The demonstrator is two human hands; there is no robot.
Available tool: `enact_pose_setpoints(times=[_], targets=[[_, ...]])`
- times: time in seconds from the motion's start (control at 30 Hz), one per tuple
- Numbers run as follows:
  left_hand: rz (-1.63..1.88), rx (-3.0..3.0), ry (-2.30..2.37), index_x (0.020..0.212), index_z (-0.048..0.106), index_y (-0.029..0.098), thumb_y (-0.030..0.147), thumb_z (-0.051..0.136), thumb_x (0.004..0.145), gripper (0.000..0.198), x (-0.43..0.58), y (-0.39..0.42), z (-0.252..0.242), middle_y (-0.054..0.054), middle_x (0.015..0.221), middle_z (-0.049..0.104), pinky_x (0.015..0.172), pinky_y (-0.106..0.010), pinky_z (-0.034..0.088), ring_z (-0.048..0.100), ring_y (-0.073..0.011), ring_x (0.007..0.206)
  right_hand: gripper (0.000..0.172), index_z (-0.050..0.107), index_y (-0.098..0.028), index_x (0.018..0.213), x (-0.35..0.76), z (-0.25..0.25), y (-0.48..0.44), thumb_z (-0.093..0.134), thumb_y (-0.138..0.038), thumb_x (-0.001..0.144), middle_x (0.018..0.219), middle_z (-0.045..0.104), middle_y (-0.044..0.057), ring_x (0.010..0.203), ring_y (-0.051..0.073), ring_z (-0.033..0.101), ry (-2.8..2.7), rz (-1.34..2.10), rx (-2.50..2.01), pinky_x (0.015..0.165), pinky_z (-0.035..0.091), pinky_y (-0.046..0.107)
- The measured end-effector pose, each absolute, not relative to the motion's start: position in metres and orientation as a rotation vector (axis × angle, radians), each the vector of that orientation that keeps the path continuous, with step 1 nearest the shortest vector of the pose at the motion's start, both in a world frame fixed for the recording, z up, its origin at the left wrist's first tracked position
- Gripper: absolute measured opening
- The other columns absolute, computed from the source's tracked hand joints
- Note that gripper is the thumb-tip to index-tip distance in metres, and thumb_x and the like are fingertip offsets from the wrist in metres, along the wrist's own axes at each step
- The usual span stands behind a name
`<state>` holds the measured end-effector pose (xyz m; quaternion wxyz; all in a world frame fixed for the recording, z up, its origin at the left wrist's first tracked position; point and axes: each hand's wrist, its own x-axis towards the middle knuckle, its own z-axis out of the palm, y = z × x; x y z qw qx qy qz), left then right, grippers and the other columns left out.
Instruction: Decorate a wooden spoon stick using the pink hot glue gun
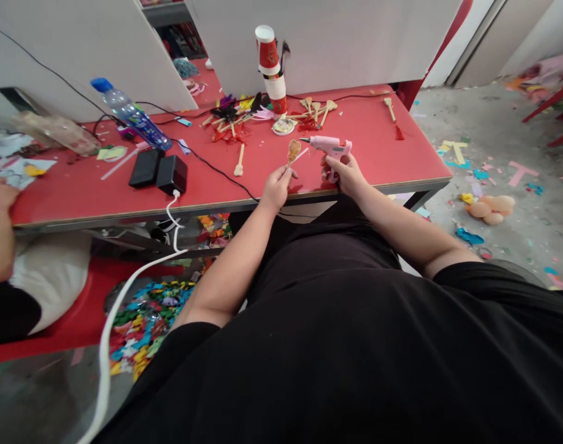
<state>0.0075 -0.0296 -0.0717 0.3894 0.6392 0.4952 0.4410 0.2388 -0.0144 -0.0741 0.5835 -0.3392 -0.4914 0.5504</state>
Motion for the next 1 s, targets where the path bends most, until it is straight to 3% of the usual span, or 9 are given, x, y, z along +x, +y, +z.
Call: enact_pose_setpoints(times=[0.07,0.13,0.27,0.37,0.47,0.57,0.7,0.87,1.0], targets=[[1.127,1.466,1.203,0.1,0.058,0.028,0.076,0.032,0.116,0.057,0.019,-0.059,-0.066,0.004,0.069,0.026,0.056,-0.032,0.038,0.031,-0.016,0.057,0.068,0.068,-0.026,0.104,0.231,-0.074,-0.038,0.1,-0.077,0.073,0.089,0.075,-0.002,0.064,0.013,0.065,-1.128,1.342,-0.741,0.057,0.061,0.029],[1.116,1.382,1.118,0.107,0.057,0.03,0.072,0.032,0.117,0.05,0.029,-0.095,-0.055,0.004,0.072,0.027,0.054,-0.031,0.038,0.03,-0.0153,0.056,0.074,0.07,-0.027,0.113,0.222,-0.073,-0.066,0.099,-0.082,0.073,0.093,0.076,-0.002,0.062,0.013,0.066,-1.107,1.364,-0.719,0.054,0.061,0.029],[1.043,1.168,0.854,0.108,0.059,0.031,0.059,0.056,0.116,0.029,0.037,-0.168,-0.012,0.004,0.076,0.033,0.05,-0.026,0.037,0.032,-0.0118,0.054,0.065,0.07,-0.027,0.106,0.211,-0.058,-0.123,0.09,-0.084,0.084,0.1,0.08,0.002,0.059,0.012,0.062,-1.063,1.27,-0.734,0.053,0.058,0.029],[1.04,1.035,0.742,0.107,0.06,0.028,0.059,0.07,0.11,0.033,0.036,-0.212,0.026,0.007,0.074,0.033,0.047,-0.021,0.032,0.027,-0.0089,0.054,0.062,0.071,-0.027,0.11,0.211,-0.037,-0.155,0.087,-0.083,0.089,0.101,0.08,0.003,0.06,0.013,0.065,-1.075,1.135,-0.685,0.049,0.051,0.028],[1.079,0.922,0.672,0.105,0.06,0.024,0.055,0.083,0.103,0.039,0.034,-0.238,0.049,0.01,0.071,0.03,0.049,-0.016,0.027,0.023,-0.0064,0.055,0.059,0.073,-0.027,0.115,0.212,-0.021,-0.178,0.084,-0.081,0.094,0.088,0.077,0.002,0.065,0.017,0.07,-1.194,1.14,-0.607,0.054,0.054,0.03],[1.076,0.877,0.651,0.095,0.055,0.022,0.055,0.086,0.1,0.045,0.031,-0.243,0.049,0.01,0.069,0.029,0.047,-0.014,0.023,0.021,-0.0055,0.054,0.049,0.076,-0.023,0.097,0.21,-0.017,-0.19,0.088,-0.071,0.096,0.08,0.074,0.002,0.07,0.018,0.07,-1.45,1.035,-0.597,0.066,0.06,0.034],[1.095,0.913,0.66,0.09,0.05,0.023,0.061,0.085,0.099,0.053,0.029,-0.234,0.033,0.012,0.067,0.03,0.046,-0.015,0.022,0.02,-0.0043,0.051,0.04,0.076,-0.022,0.097,0.209,-0.021,-0.188,0.086,-0.061,0.1,0.081,0.075,0.002,0.071,0.018,0.069,-1.51,0.901,-0.686,0.071,0.058,0.036],[1.088,1.038,0.706,0.093,0.051,0.024,0.065,0.078,0.105,0.05,0.027,-0.231,0.022,0.012,0.065,0.032,0.045,-0.017,0.028,0.027,-0.0048,0.048,0.049,0.066,-0.024,0.082,0.211,-0.025,-0.18,0.084,-0.067,0.098,0.073,0.065,0.001,0.067,0.017,0.057,-1.546,0.792,-0.811,0.066,0.052,0.037],[1.097,1.072,0.73,0.096,0.052,0.024,0.064,0.072,0.109,0.046,0.027,-0.231,0.018,0.012,0.066,0.032,0.045,-0.018,0.031,0.029,-0.0058,0.048,0.051,0.064,-0.024,0.083,0.218,-0.02,-0.173,0.08,-0.07,0.099,0.075,0.064,0.001,0.068,0.017,0.055,-1.634,0.722,-0.827,0.068,0.051,0.036]])
